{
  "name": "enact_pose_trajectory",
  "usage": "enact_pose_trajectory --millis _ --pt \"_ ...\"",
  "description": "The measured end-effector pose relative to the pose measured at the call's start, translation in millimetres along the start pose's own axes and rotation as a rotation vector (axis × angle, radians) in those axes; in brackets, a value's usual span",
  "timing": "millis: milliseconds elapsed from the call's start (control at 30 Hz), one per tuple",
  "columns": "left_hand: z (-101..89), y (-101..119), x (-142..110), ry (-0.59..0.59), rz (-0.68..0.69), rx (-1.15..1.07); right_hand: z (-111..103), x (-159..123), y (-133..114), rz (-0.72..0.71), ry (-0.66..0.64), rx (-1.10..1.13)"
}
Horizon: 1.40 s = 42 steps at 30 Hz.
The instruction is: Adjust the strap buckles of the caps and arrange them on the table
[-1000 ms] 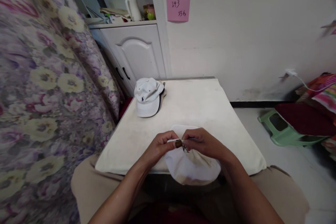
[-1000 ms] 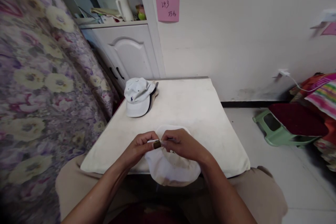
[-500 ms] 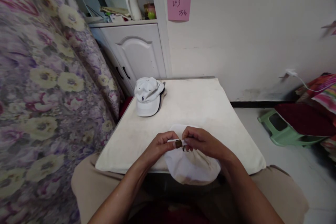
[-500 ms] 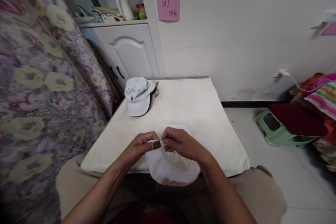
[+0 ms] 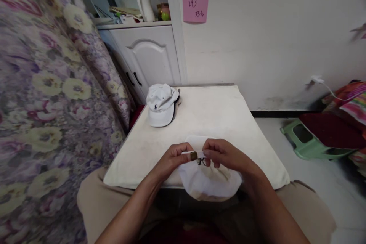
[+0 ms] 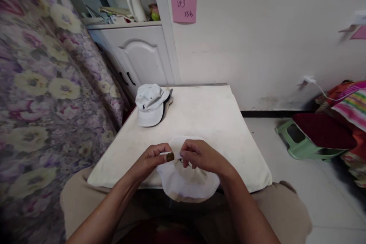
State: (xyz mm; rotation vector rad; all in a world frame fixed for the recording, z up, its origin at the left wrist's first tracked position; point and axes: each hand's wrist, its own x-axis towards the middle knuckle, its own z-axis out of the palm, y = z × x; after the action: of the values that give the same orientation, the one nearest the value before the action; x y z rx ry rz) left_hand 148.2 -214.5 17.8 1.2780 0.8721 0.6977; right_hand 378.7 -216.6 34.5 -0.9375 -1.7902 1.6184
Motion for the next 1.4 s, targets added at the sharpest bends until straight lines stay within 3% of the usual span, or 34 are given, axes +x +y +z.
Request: enact_pose_trajectory --millis 267,500,700,1000,1400 --pt "3.7 2.6 1.1 -0.017 0.008 0.049 6.8 4.6 1.1 -0.051 -0.029 0.042" --pt "-2.1 0.7 -0.8 -0.018 -0.016 0.023 -5.1 -4.2 -4.5 0.056 -0.045 -0.025" --pt "4.6 5.4 -0.7 -0.023 -0.022 0.061 4.3 1.8 -0.8 -0.029 -0.033 -0.038" --pt "-4.3 6.3 -1.4 -0.04 0.011 0.056 -8.9 -4.3 -0.1 -0.005 -0.173 0.051" --pt "-0.9 12.2 -0.6 -0.082 -0.057 0.116 -5.1 -1.9 -3.4 0.027 -0.122 -0.016"
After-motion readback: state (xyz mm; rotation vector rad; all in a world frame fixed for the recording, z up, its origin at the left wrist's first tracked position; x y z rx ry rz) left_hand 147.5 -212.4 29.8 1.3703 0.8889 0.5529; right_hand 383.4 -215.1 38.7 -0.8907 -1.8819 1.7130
